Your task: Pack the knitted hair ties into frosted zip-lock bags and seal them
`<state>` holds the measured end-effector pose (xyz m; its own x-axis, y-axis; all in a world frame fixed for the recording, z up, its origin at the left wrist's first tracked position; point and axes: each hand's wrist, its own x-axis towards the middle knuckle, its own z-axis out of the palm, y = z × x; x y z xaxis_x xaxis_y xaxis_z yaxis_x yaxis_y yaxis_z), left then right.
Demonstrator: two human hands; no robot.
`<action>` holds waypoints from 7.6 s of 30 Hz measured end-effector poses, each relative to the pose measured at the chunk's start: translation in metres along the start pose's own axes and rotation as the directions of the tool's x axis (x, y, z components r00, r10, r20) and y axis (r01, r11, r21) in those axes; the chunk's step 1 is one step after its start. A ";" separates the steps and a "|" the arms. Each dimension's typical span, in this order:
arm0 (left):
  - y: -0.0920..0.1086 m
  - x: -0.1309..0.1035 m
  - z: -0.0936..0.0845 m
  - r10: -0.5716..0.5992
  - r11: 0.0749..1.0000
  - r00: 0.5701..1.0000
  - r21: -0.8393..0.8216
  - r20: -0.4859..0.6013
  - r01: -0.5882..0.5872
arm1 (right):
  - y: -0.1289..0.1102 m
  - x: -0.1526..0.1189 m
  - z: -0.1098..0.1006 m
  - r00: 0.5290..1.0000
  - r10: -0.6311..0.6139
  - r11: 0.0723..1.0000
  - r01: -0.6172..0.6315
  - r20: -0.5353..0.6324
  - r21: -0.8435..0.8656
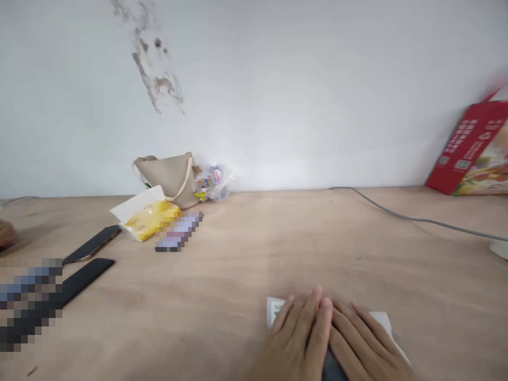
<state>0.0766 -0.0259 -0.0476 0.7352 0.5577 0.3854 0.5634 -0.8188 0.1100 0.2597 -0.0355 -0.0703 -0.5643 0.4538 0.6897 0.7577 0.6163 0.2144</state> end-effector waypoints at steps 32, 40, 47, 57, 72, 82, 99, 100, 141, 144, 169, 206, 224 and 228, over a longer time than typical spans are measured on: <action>-0.027 0.051 -0.016 -0.272 0.951 0.933 -0.080 0.235 0.298 | 0.047 0.027 0.010 0.828 0.185 0.835 -0.417 0.530 0.360; -0.056 0.063 -0.016 -0.369 0.925 0.896 0.000 0.249 0.381 | 0.060 0.053 0.033 0.792 0.247 0.748 -0.522 0.558 0.410; -0.060 0.060 -0.012 -0.402 0.912 0.892 0.010 0.205 0.409 | 0.077 0.040 0.032 0.719 0.445 0.552 -0.690 0.534 0.468; -0.017 0.055 -0.001 0.178 0.974 0.940 0.187 -0.290 -0.127 | 0.062 0.004 -0.004 0.547 0.614 0.180 -0.799 0.569 0.574; 0.009 0.074 0.010 0.326 0.940 0.873 0.221 -0.363 -0.259 | 0.059 0.011 -0.007 0.555 0.455 -0.040 -0.768 0.696 0.639; -0.028 0.016 -0.028 0.191 0.973 0.946 0.178 -0.261 -0.147 | 0.079 0.006 -0.009 0.521 0.331 0.017 -0.837 0.787 0.547; -0.074 -0.003 -0.063 -0.711 0.633 0.682 -0.267 0.170 0.727 | 0.090 0.014 0.002 0.550 0.578 0.348 -0.835 0.603 0.427; -0.078 0.004 -0.060 -0.733 0.598 0.660 -0.307 0.166 0.741 | 0.088 0.016 0.003 0.551 0.571 0.352 -0.834 0.609 0.424; -0.049 0.020 -0.029 -0.794 0.286 0.607 -0.897 -0.026 0.336 | 0.046 0.027 -0.008 0.538 0.775 0.035 -0.560 0.331 0.828; -0.056 0.024 -0.020 -0.849 0.179 0.526 -0.965 -0.054 0.191 | 0.046 0.031 -0.005 0.544 0.719 -0.045 -0.585 0.433 0.810; -0.104 0.086 -0.002 -0.934 -0.229 0.278 -0.973 0.226 0.023 | 0.065 0.070 0.042 0.689 0.500 -0.028 -0.593 0.525 0.805; -0.068 0.023 -0.035 -0.921 0.265 0.378 -0.867 -0.098 0.422 | 0.032 0.032 -0.007 0.641 0.519 0.336 -0.761 0.565 0.554; -0.087 0.018 -0.036 -0.470 0.827 0.840 -0.469 -0.271 0.311 | 0.048 0.027 0.006 0.703 0.539 0.549 -0.711 0.463 0.440; -0.085 0.017 -0.038 -0.331 0.911 0.889 -0.355 -0.316 0.212 | 0.050 0.031 -0.004 0.764 0.547 0.591 -0.643 0.343 0.487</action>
<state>0.0269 0.0485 -0.0160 0.3481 0.7234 0.5962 0.5356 -0.6755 0.5068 0.2813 0.0069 -0.0360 -0.1288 0.9045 0.4066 0.6509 0.3864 -0.6535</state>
